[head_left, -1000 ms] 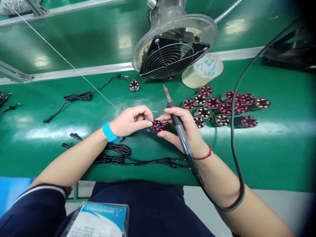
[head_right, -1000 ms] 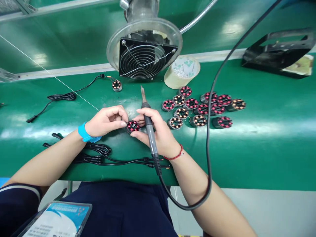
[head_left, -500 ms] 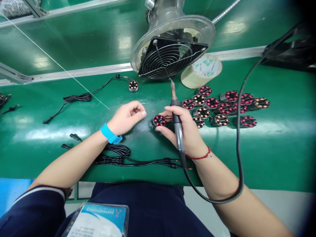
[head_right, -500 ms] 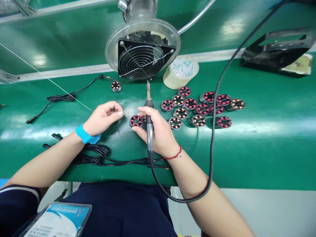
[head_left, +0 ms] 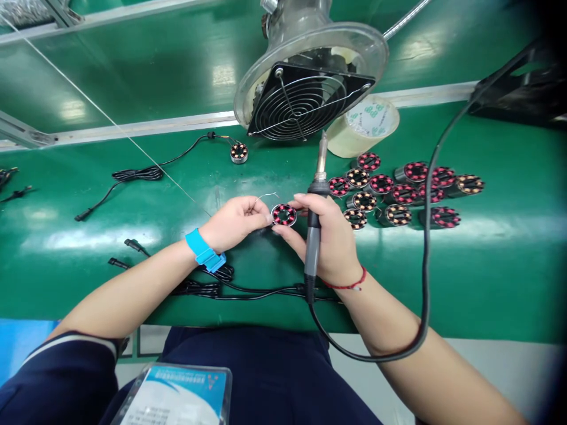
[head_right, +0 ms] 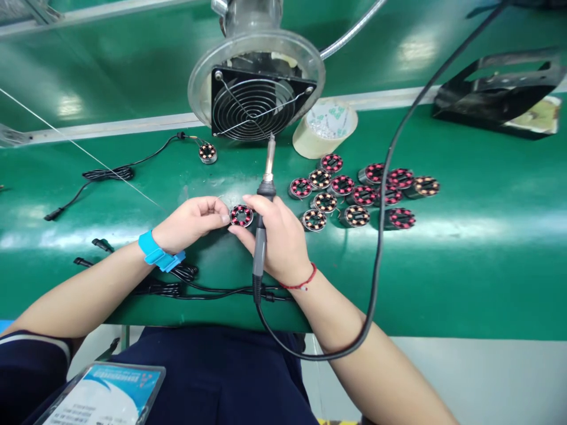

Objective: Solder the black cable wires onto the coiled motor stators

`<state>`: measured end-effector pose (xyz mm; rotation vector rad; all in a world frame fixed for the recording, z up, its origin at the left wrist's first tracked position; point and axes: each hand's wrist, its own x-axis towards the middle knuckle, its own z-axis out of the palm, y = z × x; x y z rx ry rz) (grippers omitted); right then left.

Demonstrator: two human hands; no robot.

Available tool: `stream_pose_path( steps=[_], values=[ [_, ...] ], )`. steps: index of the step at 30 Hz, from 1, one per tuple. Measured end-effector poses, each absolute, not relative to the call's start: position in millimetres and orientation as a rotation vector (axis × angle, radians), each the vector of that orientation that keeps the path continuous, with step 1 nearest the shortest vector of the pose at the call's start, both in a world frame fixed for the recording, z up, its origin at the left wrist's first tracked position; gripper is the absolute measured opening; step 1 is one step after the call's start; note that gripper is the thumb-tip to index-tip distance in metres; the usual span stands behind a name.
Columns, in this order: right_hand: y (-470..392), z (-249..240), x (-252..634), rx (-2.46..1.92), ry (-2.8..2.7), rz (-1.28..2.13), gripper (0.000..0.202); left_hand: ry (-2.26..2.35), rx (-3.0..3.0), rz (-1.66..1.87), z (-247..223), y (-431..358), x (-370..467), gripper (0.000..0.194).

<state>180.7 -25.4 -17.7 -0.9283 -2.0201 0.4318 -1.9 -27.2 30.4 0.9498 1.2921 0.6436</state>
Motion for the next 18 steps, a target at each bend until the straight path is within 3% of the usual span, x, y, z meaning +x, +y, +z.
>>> stream_pose_path(
  steps=[7,12,18],
  values=[
    [-26.2,-17.6,181.2,-0.972,-2.002,0.400,0.057,1.290,0.962,0.690,28.1,-27.6,-2.2,0.015],
    [-30.5,-19.3,177.7,-1.044,-2.076,0.164,0.045,1.234,0.941,0.657,26.7,-28.5,-1.8,0.021],
    [-28.9,-16.6,177.7,-0.981,-2.061,0.305,0.048,1.245,1.004,0.626,22.6,-25.1,-6.8,0.019]
  ],
)
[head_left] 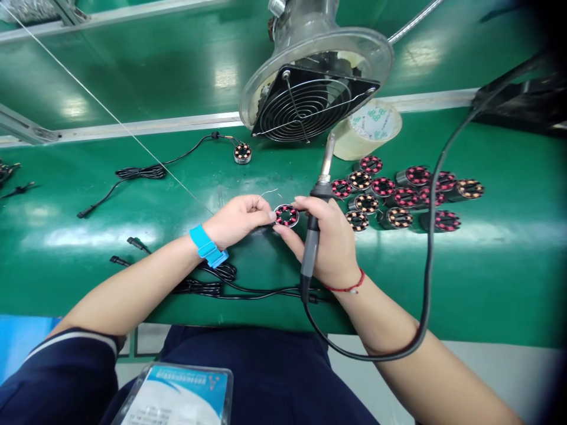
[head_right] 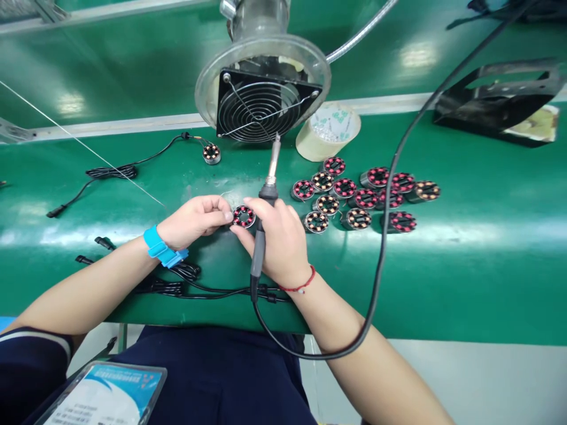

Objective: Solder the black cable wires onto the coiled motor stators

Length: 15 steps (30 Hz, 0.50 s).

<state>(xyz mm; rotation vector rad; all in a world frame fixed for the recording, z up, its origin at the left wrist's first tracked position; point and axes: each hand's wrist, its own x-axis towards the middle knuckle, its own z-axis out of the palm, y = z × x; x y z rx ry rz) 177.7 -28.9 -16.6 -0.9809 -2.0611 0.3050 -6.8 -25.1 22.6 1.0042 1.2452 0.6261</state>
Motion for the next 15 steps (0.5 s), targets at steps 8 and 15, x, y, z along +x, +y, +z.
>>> stream_pose_path(
  steps=[8,15],
  values=[
    [-18.5,-24.3,187.3,-1.007,-2.185,0.654,0.047,1.286,2.579,0.262,14.6,-28.9,-18.4,0.020],
    [-18.8,-19.5,187.7,-0.958,-2.253,0.677,0.043,1.231,2.951,0.239,17.1,-26.8,-24.7,0.036]
  ],
)
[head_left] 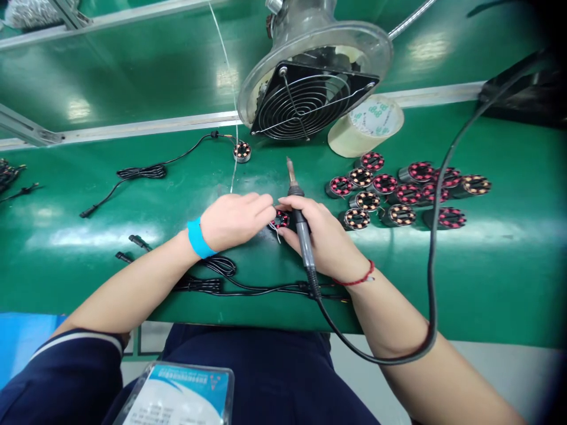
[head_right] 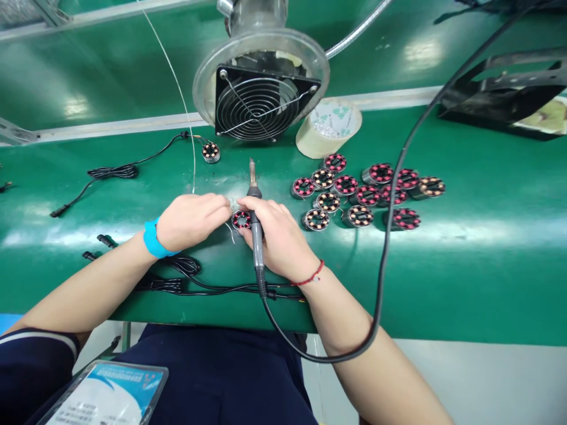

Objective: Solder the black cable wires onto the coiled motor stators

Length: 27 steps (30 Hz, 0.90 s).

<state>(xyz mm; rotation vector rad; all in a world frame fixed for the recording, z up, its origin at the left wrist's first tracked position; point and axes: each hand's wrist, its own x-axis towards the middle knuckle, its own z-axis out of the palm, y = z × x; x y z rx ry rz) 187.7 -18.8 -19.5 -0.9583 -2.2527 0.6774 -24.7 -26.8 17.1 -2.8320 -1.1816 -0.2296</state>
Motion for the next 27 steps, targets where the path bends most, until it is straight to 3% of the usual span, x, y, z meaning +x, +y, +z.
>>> stream_pose_path(
  steps=[5,9,16,21,27],
  values=[
    [-19.1,-16.1,189.5,-0.941,-2.250,0.748,0.046,-1.923,-2.765,-0.755,22.1,-18.5,-32.2,0.011],
    [-18.9,-18.3,188.7,-0.945,-2.231,0.724,0.050,-2.418,-2.927,-0.795,20.3,-18.0,-28.6,0.019],
    [-19.5,-22.8,184.2,-0.972,-2.241,0.652,0.049,-2.238,-3.275,-0.831,13.7,-18.3,-27.8,0.016],
    [-19.7,-21.2,184.6,-0.917,-2.259,0.649,0.048,-2.567,-2.956,-0.971,14.8,-14.5,-27.7,0.023],
    [-22.4,-17.7,181.5,-0.858,-2.291,0.654,0.048,-2.484,-3.055,-0.670,16.1,-15.0,-21.0,0.020]
  ],
)
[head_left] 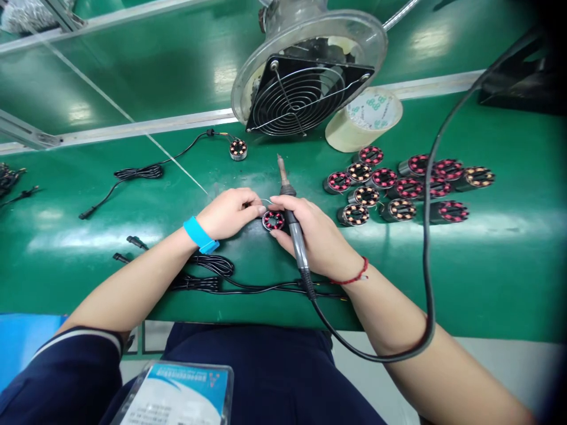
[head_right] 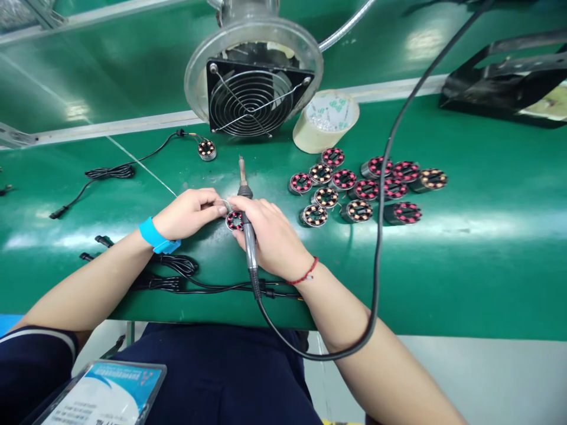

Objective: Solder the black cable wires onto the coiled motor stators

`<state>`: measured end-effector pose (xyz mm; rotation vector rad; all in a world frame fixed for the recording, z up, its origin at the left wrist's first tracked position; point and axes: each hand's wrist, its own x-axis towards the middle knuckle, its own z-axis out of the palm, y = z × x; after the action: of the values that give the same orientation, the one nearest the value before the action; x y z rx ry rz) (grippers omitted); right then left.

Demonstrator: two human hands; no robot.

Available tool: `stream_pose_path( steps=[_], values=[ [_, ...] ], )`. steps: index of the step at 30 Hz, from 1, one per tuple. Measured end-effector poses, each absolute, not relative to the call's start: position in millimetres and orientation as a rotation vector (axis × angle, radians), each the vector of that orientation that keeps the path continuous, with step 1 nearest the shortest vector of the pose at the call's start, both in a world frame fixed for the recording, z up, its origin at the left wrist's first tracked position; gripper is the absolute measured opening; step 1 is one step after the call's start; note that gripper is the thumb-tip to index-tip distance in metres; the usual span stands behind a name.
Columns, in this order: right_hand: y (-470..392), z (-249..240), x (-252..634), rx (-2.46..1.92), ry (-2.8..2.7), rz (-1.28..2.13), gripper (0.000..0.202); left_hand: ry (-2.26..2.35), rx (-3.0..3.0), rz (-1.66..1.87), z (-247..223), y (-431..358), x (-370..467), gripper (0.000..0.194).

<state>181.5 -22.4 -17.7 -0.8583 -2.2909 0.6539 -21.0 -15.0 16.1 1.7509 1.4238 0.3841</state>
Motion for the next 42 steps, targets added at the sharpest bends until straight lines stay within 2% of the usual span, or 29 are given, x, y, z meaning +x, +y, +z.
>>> stream_pose_path(
  steps=[5,9,13,16,18,22,27,36,42],
  values=[
    [-19.6,-15.8,184.6,-0.875,-2.285,0.722,0.048,1.560,1.638,0.451,16.5,-11.1,-26.3,0.018],
    [-11.7,-13.3,197.9,-0.942,-2.229,0.776,0.053,1.506,1.836,0.465,38.7,-21.3,-28.7,0.017],
    [-6.9,-9.6,208.7,-0.927,-2.110,0.728,0.056,1.006,2.128,-0.096,60.9,-54.3,-9.8,0.016],
    [-8.3,-6.5,209.9,-0.924,-2.049,0.648,0.051,0.984,2.268,-0.427,57.8,-81.7,12.6,0.027],
    [-10.4,-4.7,208.9,-0.922,-2.023,0.615,0.049,1.034,2.314,-0.485,49.5,-93.8,21.7,0.019],
    [-12.9,-2.2,208.1,-0.918,-1.996,0.586,0.045,1.124,2.314,-0.475,40.5,-99.3,11.6,0.018],
    [-13.7,0.4,208.2,-0.911,-2.005,0.554,0.043,1.320,2.155,-0.498,50.6,-87.2,-32.7,0.018],
    [-17.5,1.1,207.9,-0.929,-1.979,0.602,0.043,1.456,1.567,0.061,68.5,-59.9,-74.6,0.017],
    [-19.0,2.7,208.2,-0.955,-1.981,0.625,0.042,1.381,1.474,0.156,82.1,-69.7,-76.1,0.013]
  ],
)
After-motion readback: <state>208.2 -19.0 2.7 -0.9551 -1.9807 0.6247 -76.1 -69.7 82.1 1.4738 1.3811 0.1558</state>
